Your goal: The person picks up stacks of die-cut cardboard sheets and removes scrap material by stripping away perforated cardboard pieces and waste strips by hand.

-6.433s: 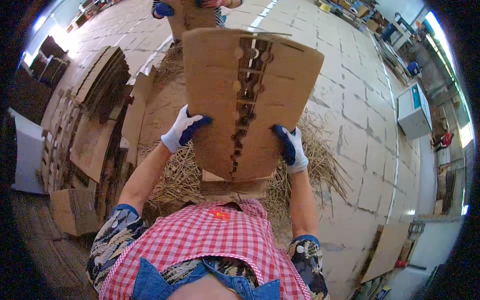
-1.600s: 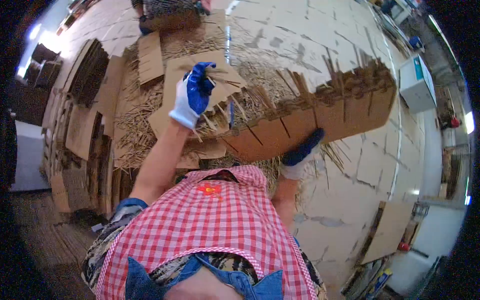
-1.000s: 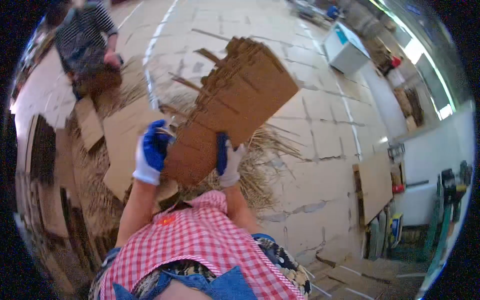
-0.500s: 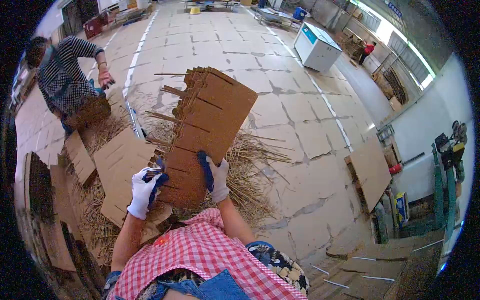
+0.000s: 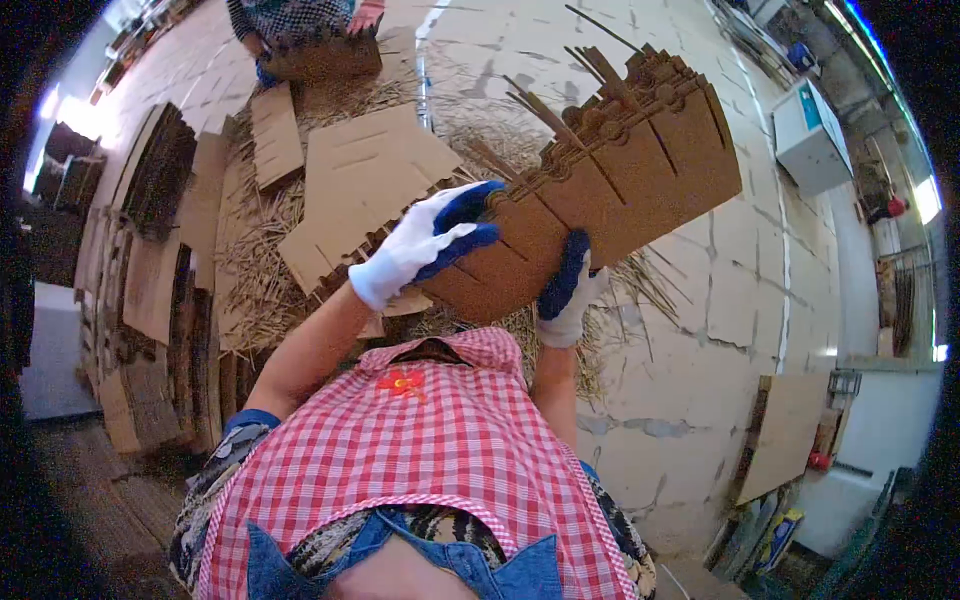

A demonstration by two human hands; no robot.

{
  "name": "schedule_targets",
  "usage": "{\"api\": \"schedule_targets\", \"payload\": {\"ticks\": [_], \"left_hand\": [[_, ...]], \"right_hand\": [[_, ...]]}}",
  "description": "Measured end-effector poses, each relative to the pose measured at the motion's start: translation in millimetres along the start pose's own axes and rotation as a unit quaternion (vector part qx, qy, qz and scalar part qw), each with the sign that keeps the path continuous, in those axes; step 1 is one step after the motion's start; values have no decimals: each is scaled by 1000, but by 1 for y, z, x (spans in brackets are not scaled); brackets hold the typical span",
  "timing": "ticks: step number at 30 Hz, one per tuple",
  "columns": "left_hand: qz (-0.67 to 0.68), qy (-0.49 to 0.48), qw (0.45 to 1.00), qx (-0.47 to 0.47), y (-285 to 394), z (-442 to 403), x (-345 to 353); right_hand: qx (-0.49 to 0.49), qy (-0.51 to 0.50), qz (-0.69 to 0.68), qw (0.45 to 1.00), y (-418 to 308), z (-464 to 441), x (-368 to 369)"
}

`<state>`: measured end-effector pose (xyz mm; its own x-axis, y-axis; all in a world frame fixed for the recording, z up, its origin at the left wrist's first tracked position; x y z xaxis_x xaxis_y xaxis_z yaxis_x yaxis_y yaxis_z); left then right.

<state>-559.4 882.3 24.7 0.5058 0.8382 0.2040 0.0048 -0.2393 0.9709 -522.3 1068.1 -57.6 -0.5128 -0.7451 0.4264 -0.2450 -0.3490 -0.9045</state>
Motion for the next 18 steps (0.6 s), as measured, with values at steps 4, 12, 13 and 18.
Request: {"api": "schedule_targets", "payload": {"ticks": [4, 12, 13, 18], "left_hand": [[-78, 79, 993, -39, 4, 1, -2], [151, 131, 977, -70, -15, 2, -6], [167, 131, 973, -86, -16, 2, -6], [136, 100, 978, -123, -10, 3, -2]], "right_hand": [[-56, -55, 158, 984, 5, 3, -6], [56, -113, 33, 991, 17, 1, 1], [67, -110, 15, 992, 18, 0, 1], [45, -75, 60, 994, 3, 1, 4]]}}
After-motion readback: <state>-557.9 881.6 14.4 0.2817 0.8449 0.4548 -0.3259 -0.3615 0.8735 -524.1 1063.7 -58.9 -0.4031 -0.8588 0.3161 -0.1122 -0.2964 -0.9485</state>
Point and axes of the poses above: each hand's wrist, its own z-axis away from the middle knuckle, its own x-axis out of the palm, y = z × x, the point moved 7 cm from there along -z, towards the middle knuckle, and after that the axes turned 15 degrees about z, right-handed, at the moved point
